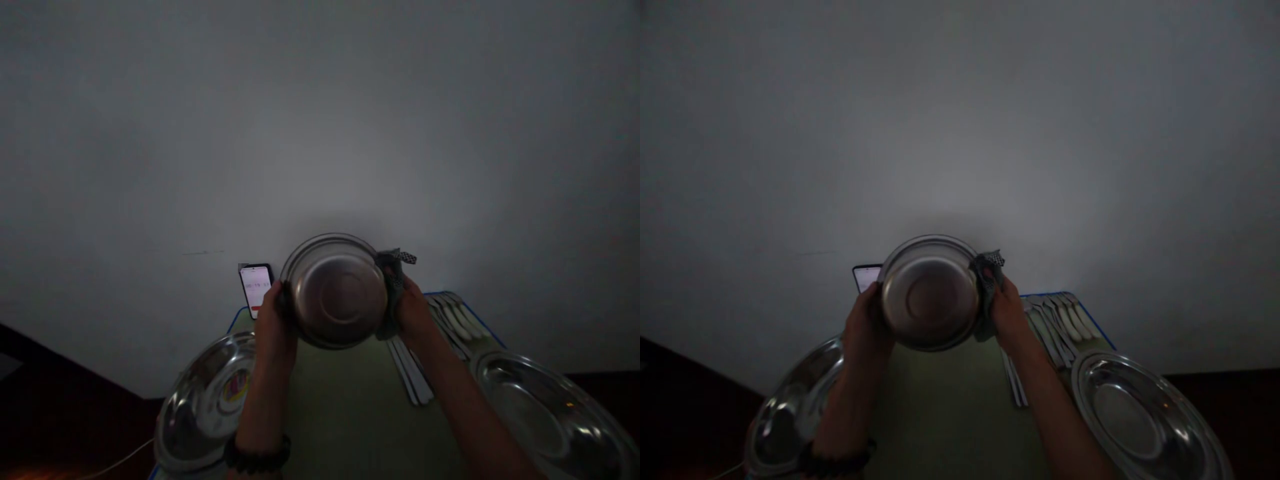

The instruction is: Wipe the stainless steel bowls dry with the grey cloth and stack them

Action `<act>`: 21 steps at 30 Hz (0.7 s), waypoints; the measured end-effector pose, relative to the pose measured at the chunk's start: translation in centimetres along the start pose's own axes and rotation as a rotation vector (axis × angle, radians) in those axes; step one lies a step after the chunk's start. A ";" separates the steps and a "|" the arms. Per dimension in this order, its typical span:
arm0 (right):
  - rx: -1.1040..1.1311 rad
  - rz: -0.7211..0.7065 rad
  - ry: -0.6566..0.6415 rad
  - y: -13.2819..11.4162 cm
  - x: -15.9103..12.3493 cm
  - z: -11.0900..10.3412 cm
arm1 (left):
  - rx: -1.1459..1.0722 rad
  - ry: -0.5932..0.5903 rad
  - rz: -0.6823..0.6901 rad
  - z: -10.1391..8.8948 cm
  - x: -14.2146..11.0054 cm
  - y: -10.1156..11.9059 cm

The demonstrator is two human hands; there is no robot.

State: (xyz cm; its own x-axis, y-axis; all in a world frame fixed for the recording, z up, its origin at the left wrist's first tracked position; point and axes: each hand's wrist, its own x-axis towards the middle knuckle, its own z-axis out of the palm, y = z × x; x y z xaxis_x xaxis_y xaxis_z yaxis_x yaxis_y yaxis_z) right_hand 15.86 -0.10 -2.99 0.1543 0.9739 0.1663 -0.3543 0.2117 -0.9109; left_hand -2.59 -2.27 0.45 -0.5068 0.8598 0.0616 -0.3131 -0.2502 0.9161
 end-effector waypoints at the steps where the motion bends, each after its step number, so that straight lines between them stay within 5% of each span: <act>1: -0.047 -0.020 -0.009 -0.7 -0.1 -0.5 | 0.086 -0.035 0.031 -0.3 0.0 0.2; 3: -0.184 -0.052 -0.092 -2.2 -0.5 -1.3 | 0.244 -0.150 0.047 -0.8 -0.3 0.8; 7: -0.545 -0.181 -0.394 -4.4 -1.8 -1.3 | 0.653 -0.581 0.166 -1.1 -1.4 2.1; 10: -0.670 -0.245 -0.487 -4.9 -2.3 -0.6 | 0.803 -0.679 0.251 -1.1 -2.1 2.6; 14: -0.528 -0.238 -0.369 -4.4 -2.1 -0.2 | 0.610 -0.529 0.196 -1.2 -2.1 2.5; 19: -0.238 -0.139 -0.053 -2.9 -1.3 0.2 | 0.168 0.015 0.047 -0.9 -0.7 1.8; 21: -0.201 -0.087 -0.044 -2.7 -1.2 0.2 | 0.219 0.069 0.082 -1.1 -0.2 1.7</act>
State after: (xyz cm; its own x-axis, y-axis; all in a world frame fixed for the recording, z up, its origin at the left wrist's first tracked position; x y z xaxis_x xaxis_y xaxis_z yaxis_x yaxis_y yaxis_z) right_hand 16.47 -1.80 -0.70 0.1347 0.9563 0.2593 -0.1501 0.2784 -0.9487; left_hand -3.94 -3.37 1.55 -0.5794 0.8064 0.1189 -0.0906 -0.2087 0.9738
